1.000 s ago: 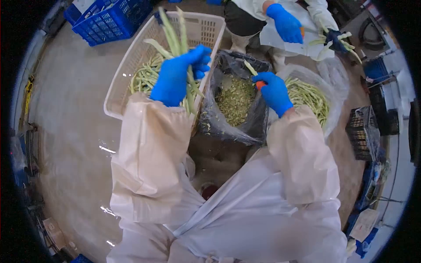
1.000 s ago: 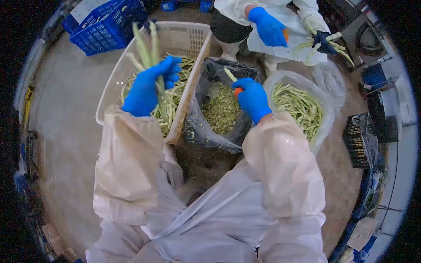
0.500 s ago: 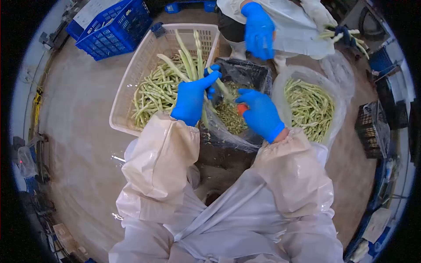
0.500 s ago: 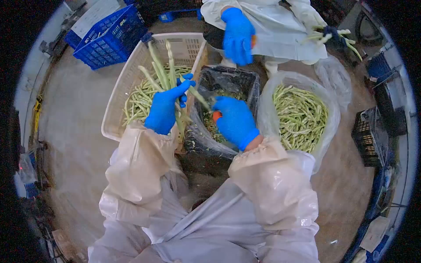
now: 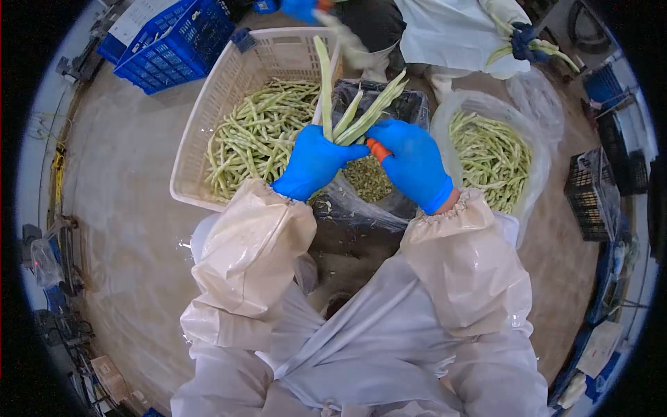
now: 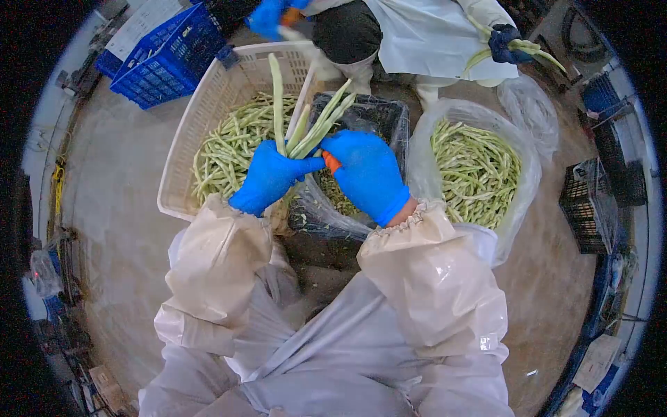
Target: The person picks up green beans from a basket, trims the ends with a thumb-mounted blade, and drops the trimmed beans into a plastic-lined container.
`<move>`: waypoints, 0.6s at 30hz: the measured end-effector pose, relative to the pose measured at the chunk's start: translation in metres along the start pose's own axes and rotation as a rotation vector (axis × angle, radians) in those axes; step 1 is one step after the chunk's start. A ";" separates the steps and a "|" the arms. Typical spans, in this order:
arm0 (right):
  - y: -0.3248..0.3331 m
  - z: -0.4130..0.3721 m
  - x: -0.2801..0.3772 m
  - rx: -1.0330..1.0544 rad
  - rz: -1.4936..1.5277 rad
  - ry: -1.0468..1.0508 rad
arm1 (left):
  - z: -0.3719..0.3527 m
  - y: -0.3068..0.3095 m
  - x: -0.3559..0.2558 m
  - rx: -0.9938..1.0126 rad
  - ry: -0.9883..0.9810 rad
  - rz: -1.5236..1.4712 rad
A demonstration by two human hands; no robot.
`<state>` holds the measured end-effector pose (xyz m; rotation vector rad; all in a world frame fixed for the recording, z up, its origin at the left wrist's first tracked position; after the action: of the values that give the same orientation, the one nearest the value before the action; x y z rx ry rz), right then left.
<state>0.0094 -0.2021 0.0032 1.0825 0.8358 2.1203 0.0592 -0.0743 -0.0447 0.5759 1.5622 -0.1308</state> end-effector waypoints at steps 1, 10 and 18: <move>-0.003 -0.001 -0.001 0.022 -0.035 -0.013 | -0.001 0.000 -0.001 0.002 0.015 0.013; -0.013 -0.009 -0.030 0.069 0.687 -0.534 | -0.004 0.006 -0.005 -0.081 0.072 -0.175; 0.000 -0.018 -0.066 -0.091 0.090 -0.241 | 0.006 0.073 -0.010 -0.216 -0.105 -0.806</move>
<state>0.0255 -0.2558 -0.0355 1.3165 0.5807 2.0273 0.0965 -0.0165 -0.0161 -0.2519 1.5999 -0.5809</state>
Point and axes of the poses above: each hand's wrist, its own z-axis towards the middle knuckle, its own y-axis out of the back of the hand, x = y × z, the point moved 8 cm from there along z, towards the middle knuckle, and after that the axes turned 3 degrees about x, right-handed, at the moved point
